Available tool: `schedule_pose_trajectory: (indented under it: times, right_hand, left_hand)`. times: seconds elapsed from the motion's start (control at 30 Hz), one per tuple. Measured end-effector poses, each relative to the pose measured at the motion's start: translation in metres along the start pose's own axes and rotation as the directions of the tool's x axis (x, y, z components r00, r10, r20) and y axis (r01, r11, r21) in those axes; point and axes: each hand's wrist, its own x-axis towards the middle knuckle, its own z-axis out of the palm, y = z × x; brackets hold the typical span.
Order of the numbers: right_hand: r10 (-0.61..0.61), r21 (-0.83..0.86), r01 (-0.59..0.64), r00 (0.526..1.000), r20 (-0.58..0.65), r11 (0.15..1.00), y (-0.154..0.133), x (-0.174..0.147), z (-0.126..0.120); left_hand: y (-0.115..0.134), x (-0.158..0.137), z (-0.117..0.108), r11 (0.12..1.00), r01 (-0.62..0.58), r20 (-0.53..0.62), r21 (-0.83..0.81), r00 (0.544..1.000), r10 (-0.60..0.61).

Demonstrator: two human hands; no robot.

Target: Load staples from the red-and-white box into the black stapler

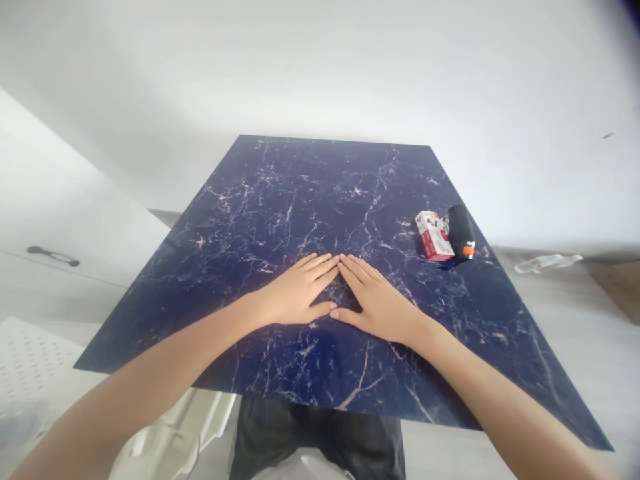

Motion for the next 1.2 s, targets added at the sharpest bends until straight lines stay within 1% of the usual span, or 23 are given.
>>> schedule_pose_trajectory:
  times: [0.47, 0.63, 0.7, 0.73, 0.77, 0.8, 0.83, 0.87, 0.9, 0.97, 1.0, 1.03, 1.1, 1.13, 1.17, 1.2]
  right_hand:
    - [0.008, 0.001, -0.008, 1.0, 0.016, 1.0, -0.001, 0.0, -0.002]
    - [-0.008, 0.015, 0.008, 1.0, -0.006, 1.0, 0.001, -0.001, -0.003]
    - [-0.043, 0.036, 0.044, 0.999, -0.02, 0.998, 0.007, 0.0, -0.01]
    - [-0.054, 0.049, 0.057, 0.997, -0.047, 0.997, 0.011, 0.0, -0.015]
    - [-0.05, 0.057, 0.056, 0.994, -0.098, 0.997, 0.017, 0.001, -0.021]
    - [-0.023, 0.058, 0.033, 0.985, -0.174, 0.998, 0.024, 0.001, -0.027]
    - [0.031, 0.046, -0.02, 0.962, -0.271, 0.999, 0.032, 0.001, -0.035]
    - [0.097, 0.027, -0.094, 0.921, -0.378, 0.995, 0.041, 0.0, -0.042]
    - [0.17, 0.011, -0.187, 0.864, -0.474, 0.982, 0.051, -0.001, -0.049]
    - [0.313, 0.008, -0.394, 0.718, -0.622, 0.919, 0.07, -0.006, -0.062]
    - [0.377, 0.028, -0.485, 0.642, -0.668, 0.874, 0.079, -0.01, -0.067]
    - [0.44, 0.061, -0.562, 0.571, -0.693, 0.825, 0.087, -0.014, -0.072]
    - [0.575, 0.143, -0.676, 0.473, -0.668, 0.723, 0.103, -0.022, -0.078]
    - [0.638, 0.182, -0.717, 0.438, -0.634, 0.673, 0.111, -0.027, -0.08]
    - [0.696, 0.215, -0.747, 0.417, -0.585, 0.629, 0.118, -0.03, -0.081]
    - [0.74, 0.238, -0.766, 0.411, -0.533, 0.597, 0.125, -0.033, -0.081]
  left_hand:
    - [0.0, 0.0, 0.0, 1.0, 0.004, 0.001, -0.008, 1.0, -0.004]
    - [0.001, -0.001, -0.001, 1.0, 0.006, 0.008, -0.011, 1.0, -0.006]
    - [0.0, -0.002, -0.003, 1.0, -0.005, -0.021, -0.016, 1.0, 0.005]
    - [0.0, -0.002, -0.004, 1.0, -0.012, -0.055, -0.019, 0.998, 0.011]
    - [0.0, -0.002, -0.005, 1.0, -0.02, -0.104, -0.022, 0.994, 0.018]
    - [0.0, -0.002, -0.007, 0.999, -0.027, -0.164, -0.023, 0.986, 0.023]
    - [0.0, -0.002, -0.008, 0.999, -0.029, -0.231, -0.022, 0.973, 0.023]
    - [0.0, -0.001, -0.009, 1.0, -0.022, -0.297, -0.019, 0.955, 0.016]
    - [0.001, -0.001, -0.01, 1.0, -0.008, -0.357, -0.013, 0.934, 0.003]
    - [0.001, 0.0, -0.011, 1.0, 0.029, -0.455, 0.009, 0.89, -0.022]
    - [0.001, 0.001, -0.011, 0.999, 0.037, -0.495, 0.029, 0.868, -0.017]
    - [0.001, 0.001, -0.011, 0.998, 0.031, -0.531, 0.053, 0.847, 0.002]
    - [-0.001, 0.002, -0.009, 0.996, -0.003, -0.585, 0.092, 0.809, 0.057]
    - [-0.003, 0.002, -0.008, 0.995, -0.02, -0.602, 0.097, 0.795, 0.075]
    - [-0.005, 0.002, -0.007, 0.996, -0.032, -0.611, 0.085, 0.788, 0.077]
    - [-0.007, 0.002, -0.005, 0.998, -0.037, -0.612, 0.059, 0.788, 0.066]
